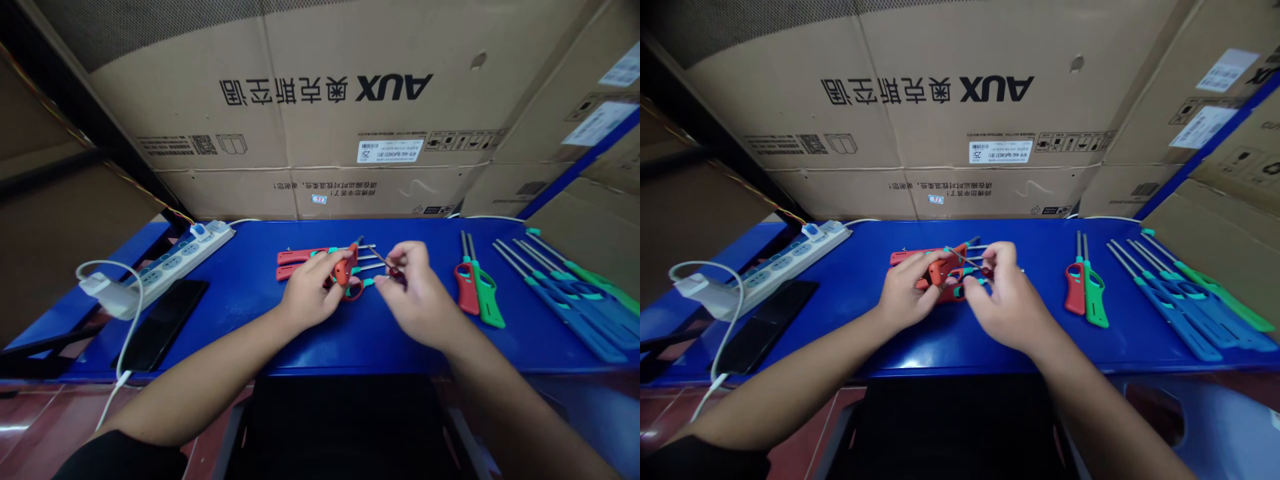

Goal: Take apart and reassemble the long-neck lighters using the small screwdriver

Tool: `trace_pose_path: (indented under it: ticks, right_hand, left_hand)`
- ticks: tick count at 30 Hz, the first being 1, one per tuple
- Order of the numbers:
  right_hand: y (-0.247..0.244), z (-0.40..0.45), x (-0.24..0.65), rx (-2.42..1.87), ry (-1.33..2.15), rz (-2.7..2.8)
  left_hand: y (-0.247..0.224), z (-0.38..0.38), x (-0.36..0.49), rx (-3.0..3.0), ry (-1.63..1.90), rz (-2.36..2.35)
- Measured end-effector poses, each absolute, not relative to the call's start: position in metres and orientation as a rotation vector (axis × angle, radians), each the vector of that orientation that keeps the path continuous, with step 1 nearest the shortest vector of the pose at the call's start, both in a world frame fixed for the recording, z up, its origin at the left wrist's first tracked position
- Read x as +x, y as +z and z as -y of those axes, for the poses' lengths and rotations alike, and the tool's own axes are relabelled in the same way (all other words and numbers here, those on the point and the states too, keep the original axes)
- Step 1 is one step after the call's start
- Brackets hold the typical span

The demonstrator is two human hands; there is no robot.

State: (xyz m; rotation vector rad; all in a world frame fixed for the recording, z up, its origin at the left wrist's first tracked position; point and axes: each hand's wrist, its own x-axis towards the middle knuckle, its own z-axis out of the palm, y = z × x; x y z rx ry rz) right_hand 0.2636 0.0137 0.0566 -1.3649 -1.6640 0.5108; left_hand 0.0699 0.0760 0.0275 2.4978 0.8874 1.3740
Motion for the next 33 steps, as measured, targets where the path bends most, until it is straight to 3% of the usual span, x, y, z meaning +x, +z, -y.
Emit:
trace_pose_path:
  ticks: [7, 33]
  right_hand:
    - [0.084, 0.01, 0.3, -1.173, -0.125, 1.872]
    - [0.093, 0.019, 0.283, -1.257, -0.105, 1.909]
  left_hand:
    - [0.037, -0.077, 0.067, 2.08, 1.512, -0.757]
    - [0.035, -0.072, 0.066, 2.361, 1.459, -0.776]
